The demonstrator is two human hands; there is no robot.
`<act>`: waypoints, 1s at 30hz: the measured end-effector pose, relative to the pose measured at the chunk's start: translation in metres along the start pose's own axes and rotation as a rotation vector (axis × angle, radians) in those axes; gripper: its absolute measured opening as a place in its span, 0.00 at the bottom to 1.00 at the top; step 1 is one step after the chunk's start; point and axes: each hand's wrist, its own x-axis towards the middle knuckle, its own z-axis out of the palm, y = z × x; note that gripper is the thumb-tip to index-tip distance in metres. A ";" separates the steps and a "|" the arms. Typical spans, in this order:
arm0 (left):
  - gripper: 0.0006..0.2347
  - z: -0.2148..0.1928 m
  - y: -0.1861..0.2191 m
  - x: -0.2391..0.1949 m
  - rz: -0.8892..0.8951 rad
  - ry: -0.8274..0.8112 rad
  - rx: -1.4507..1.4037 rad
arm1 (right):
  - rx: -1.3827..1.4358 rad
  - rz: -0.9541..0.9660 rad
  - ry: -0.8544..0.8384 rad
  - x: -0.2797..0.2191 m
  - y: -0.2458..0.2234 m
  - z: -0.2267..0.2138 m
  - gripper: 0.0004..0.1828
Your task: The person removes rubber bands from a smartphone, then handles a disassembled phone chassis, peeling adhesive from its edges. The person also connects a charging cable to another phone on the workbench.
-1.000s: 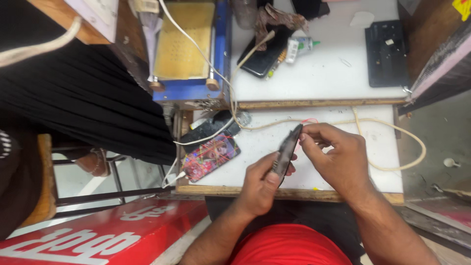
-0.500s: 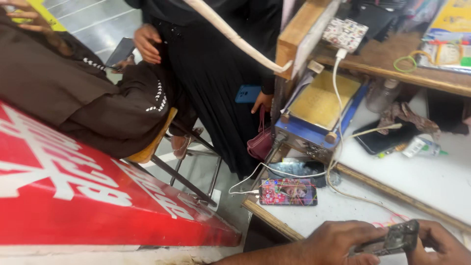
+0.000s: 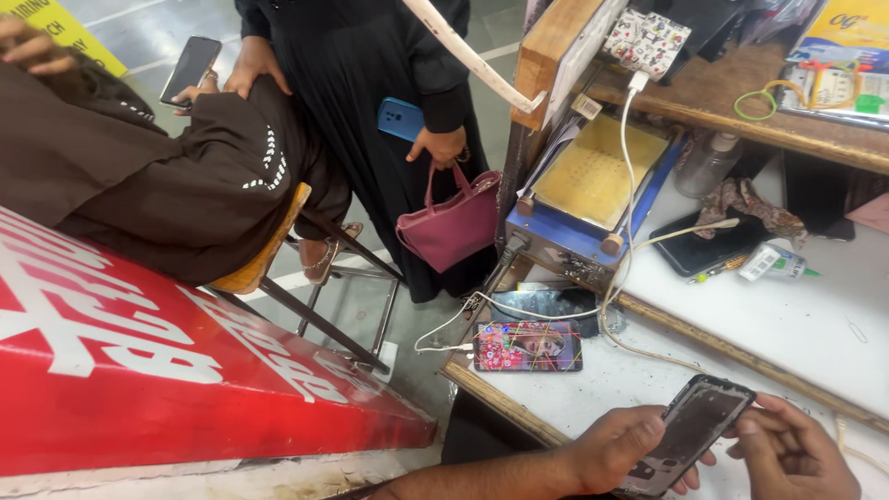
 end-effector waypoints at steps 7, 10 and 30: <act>0.29 0.001 -0.015 0.000 -0.048 -0.070 -0.119 | 0.193 0.091 0.076 -0.010 0.029 -0.007 0.12; 0.31 0.002 -0.016 0.000 -0.081 -0.096 -0.130 | 0.333 0.136 0.153 -0.017 0.036 -0.002 0.12; 0.34 -0.001 0.010 0.002 -0.097 -0.080 0.054 | 0.322 0.163 -0.019 -0.030 0.007 0.006 0.25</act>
